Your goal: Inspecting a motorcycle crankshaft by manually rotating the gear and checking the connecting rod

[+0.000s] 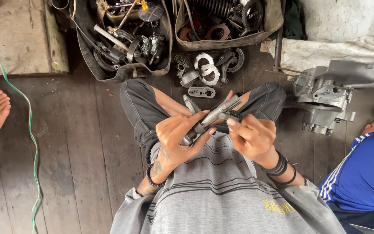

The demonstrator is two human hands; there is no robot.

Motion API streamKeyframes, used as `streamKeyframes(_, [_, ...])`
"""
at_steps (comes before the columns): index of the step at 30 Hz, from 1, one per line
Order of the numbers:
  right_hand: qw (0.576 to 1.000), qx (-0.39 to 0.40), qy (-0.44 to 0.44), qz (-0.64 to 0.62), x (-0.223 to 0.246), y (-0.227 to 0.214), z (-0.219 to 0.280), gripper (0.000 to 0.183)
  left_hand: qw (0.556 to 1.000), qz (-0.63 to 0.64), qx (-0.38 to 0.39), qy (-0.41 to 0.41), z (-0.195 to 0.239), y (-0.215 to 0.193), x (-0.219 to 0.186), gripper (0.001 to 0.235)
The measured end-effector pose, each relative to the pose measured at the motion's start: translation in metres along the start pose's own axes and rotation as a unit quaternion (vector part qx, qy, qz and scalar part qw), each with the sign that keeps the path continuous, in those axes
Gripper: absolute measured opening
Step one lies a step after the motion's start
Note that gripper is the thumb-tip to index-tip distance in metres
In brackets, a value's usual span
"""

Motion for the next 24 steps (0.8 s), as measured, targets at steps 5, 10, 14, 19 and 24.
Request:
streamKeyframes(5, [0.998,-0.005,0.035,-0.045,-0.021,-0.002,0.020,0.006,1.000,-0.001,-0.009,0.000,0.000,0.000,0.000,0.027])
streamKeyframes(10, [0.996,0.013,0.043,-0.083,-0.014,-0.003,0.005,0.009,1.000,-0.005,-0.005,0.014,-0.002,-0.001,-0.001,0.026])
streamKeyframes(14, [0.994,0.015,0.066,-0.087,-0.013,-0.006,-0.001,0.011,0.999,-0.035,-0.009,0.036,-0.002,0.000,-0.001,0.026])
streamKeyframes(19, [0.982,0.013,0.153,-0.109,-0.035,-0.007,0.045,0.010,0.994,-0.080,-0.010,0.077,-0.002,-0.002,-0.002,0.026])
streamKeyframes(24, [0.976,0.014,0.165,-0.143,-0.023,-0.008,0.040,0.012,0.990,-0.095,-0.008,0.104,-0.003,-0.004,-0.005,0.022])
Point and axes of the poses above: each hand's wrist, its own z-axis away from the middle knuckle, its own y-axis out of the palm, x = y × z, the point moved 4 cm from there along -z, towards the middle knuckle, and after that the axes turned 6 degrees about z, right-handed, at the moved point
